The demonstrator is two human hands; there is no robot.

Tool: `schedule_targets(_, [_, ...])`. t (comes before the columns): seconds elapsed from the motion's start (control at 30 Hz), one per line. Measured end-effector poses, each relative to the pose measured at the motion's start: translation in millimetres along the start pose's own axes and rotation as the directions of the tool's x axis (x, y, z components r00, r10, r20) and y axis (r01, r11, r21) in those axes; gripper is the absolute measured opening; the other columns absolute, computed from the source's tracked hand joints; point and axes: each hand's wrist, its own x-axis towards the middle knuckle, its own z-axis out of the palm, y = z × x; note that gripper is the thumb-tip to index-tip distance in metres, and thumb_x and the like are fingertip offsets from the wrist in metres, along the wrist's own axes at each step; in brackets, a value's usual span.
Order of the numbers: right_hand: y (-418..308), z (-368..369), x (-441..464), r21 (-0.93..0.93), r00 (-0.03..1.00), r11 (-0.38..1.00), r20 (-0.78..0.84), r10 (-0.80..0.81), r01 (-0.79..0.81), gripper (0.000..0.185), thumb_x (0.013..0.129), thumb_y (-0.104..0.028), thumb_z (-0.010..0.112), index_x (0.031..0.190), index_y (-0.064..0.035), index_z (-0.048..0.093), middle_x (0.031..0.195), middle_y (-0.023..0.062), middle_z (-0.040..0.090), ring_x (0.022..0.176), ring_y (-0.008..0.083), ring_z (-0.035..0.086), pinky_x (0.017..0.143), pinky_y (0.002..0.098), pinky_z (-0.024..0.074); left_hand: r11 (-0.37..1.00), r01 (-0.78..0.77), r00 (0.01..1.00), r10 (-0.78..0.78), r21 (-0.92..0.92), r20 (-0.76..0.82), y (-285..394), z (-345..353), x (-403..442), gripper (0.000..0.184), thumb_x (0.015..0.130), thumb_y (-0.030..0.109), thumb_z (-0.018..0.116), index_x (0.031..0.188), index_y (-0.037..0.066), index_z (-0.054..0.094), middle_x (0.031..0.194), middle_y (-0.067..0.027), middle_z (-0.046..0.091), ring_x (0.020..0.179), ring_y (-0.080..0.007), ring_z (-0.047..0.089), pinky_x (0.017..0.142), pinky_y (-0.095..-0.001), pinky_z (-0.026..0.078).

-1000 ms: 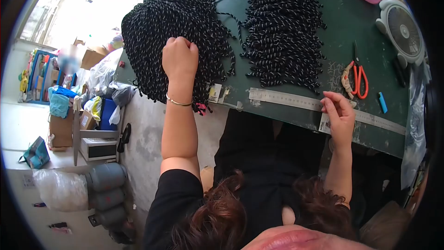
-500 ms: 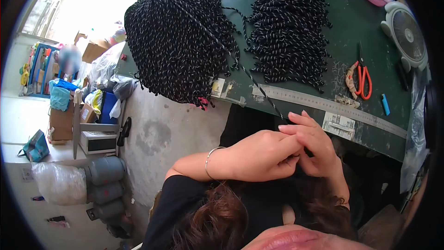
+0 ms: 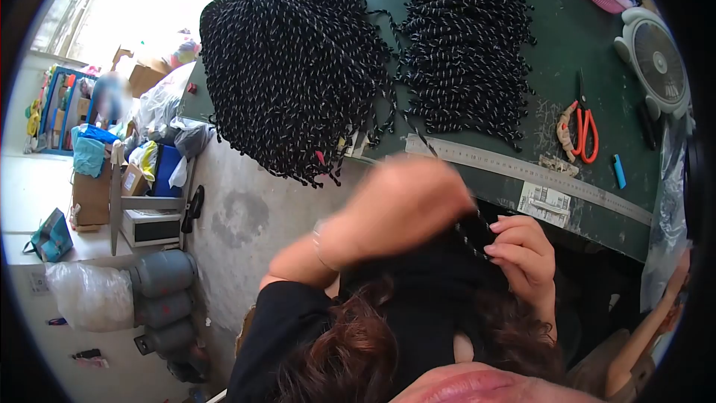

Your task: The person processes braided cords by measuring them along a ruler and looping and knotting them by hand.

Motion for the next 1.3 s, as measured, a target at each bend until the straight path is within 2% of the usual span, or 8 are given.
schedule_targets(0.1, [-0.5, 7.8, 3.6, 0.131, 0.994, 0.99, -0.089, 0.056, -0.044, 0.012, 0.084, -0.003, 0.063, 0.096, -0.0021, 0.061, 0.092, 0.0119, 0.067, 0.097, 0.0317, 0.061, 0.087, 0.0426, 0.0487, 0.847, 0.075, 0.91, 0.158, 0.527, -0.384, -59.4, -77.6, 41.3, 0.002, 0.08, 0.003, 0.062, 0.079, 0.004, 0.063, 0.081, -0.0097, 0.064, 0.078, -0.0299, 0.06, 0.077, -0.0406, 0.047])
schedule_targets(0.23, [-5.1, 18.6, 17.6, 0.234, 0.992, 0.972, -0.112, 0.061, -0.033, 0.011, 0.082, 0.002, 0.064, 0.091, -0.0027, 0.059, 0.09, 0.0099, 0.066, 0.096, 0.0317, 0.063, 0.085, 0.04, 0.0494, 0.383, 0.091, 0.878, 0.404, 0.919, -0.256, -156.6, -200.8, 81.4, 0.018, 0.085, 0.006, 0.056, 0.098, 0.002, 0.067, 0.104, -0.0147, 0.067, 0.098, -0.0328, 0.063, 0.089, -0.0411, 0.048])
schedule_targets(0.63, [-24.3, -2.6, -1.7, 0.829, 0.943, 0.558, -0.149, 0.299, -0.046, 0.019, 0.089, -0.009, 0.062, 0.072, -0.0035, 0.057, 0.069, 0.0117, 0.066, 0.068, 0.0289, 0.068, 0.076, 0.0428, 0.0545, 0.296, 0.286, 0.934, -0.301, 0.911, -0.195, -176.8, -250.8, 125.0, 0.032, 0.086, 0.007, 0.048, 0.113, 0.009, 0.066, 0.113, -0.015, 0.066, 0.106, -0.0317, 0.062, 0.095, -0.0394, 0.046])
schedule_targets(0.77, [11.1, -92.0, -49.4, 0.981, 0.968, 0.173, -0.04, -0.247, 0.085, 0.014, 0.091, -0.007, 0.058, 0.079, 0.0001, 0.061, 0.07, 0.0183, 0.065, 0.071, 0.0307, 0.071, 0.071, 0.0467, 0.0583, 0.63, 0.293, 0.956, -0.166, 0.719, -0.244, -193.5, -252.6, 111.1, 0.031, 0.086, 0.005, 0.048, 0.11, 0.009, 0.066, 0.106, -0.0145, 0.068, 0.1, -0.0298, 0.065, 0.092, -0.0383, 0.048])
schedule_targets(0.87, [-22.7, -107.5, -64.8, 0.983, 0.983, 0.056, -0.173, -0.052, 0.176, 0.012, 0.09, -0.001, 0.057, 0.079, 0.0016, 0.055, 0.064, 0.0158, 0.062, 0.057, 0.0214, 0.066, 0.051, 0.0279, 0.0543, 0.578, 0.189, 0.924, 0.168, 0.794, -0.342, -146.5, -206.7, 93.3, 0.028, 0.085, 0.0, 0.051, 0.107, 0.006, 0.067, 0.1, -0.0118, 0.068, 0.09, -0.0246, 0.066, 0.087, -0.0336, 0.05])
schedule_targets(0.97, [-21.7, -98.0, -92.5, 0.825, 0.836, 0.439, -0.491, 0.245, 0.356, 0.007, 0.092, -0.006, 0.056, 0.091, 0.0008, 0.053, 0.063, 0.0108, 0.055, 0.047, 0.0132, 0.054, 0.04, 0.0203, 0.041, 0.934, 0.081, 0.945, 0.039, 0.347, -0.326, -94.9, -131.4, 65.1, 0.022, 0.084, -0.004, 0.057, 0.101, 0.003, 0.068, 0.096, -0.009, 0.068, 0.08, -0.0163, 0.066, 0.074, -0.0272, 0.053])
schedule_targets(1.07, [-5.7, -48.4, -70.9, 0.733, 0.74, 0.675, -0.408, 0.535, -0.084, 0.01, 0.094, -0.01, 0.055, 0.096, -0.0008, 0.052, 0.067, 0.0029, 0.046, 0.045, 0.0049, 0.034, 0.04, 0.0198, 0.0256, 0.993, 0.117, 0.982, -0.114, -0.015, 0.154, -41.7, -48.7, 25.4, 0.028, 0.081, -0.001, 0.067, 0.108, 0.006, 0.068, 0.09, -0.0062, 0.067, 0.077, -0.0103, 0.064, 0.067, -0.0236, 0.053])
schedule_targets(1.3, [-7.1, 23.4, -11.3, 0.546, 0.66, 0.538, 0.036, 0.751, -0.642, 0.011, 0.089, -0.003, 0.06, 0.098, 0.002, 0.057, 0.066, -0.0014, 0.051, 0.056, 0.0047, 0.043, 0.051, 0.0205, 0.0338, 0.276, 0.574, 0.816, -0.267, -0.771, 0.512, -17.3, 61.3, -26.8, 0.032, 0.086, 0.007, 0.071, 0.115, 0.003, 0.06, 0.081, -0.0002, 0.062, 0.069, -0.0058, 0.057, 0.061, -0.0186, 0.047])
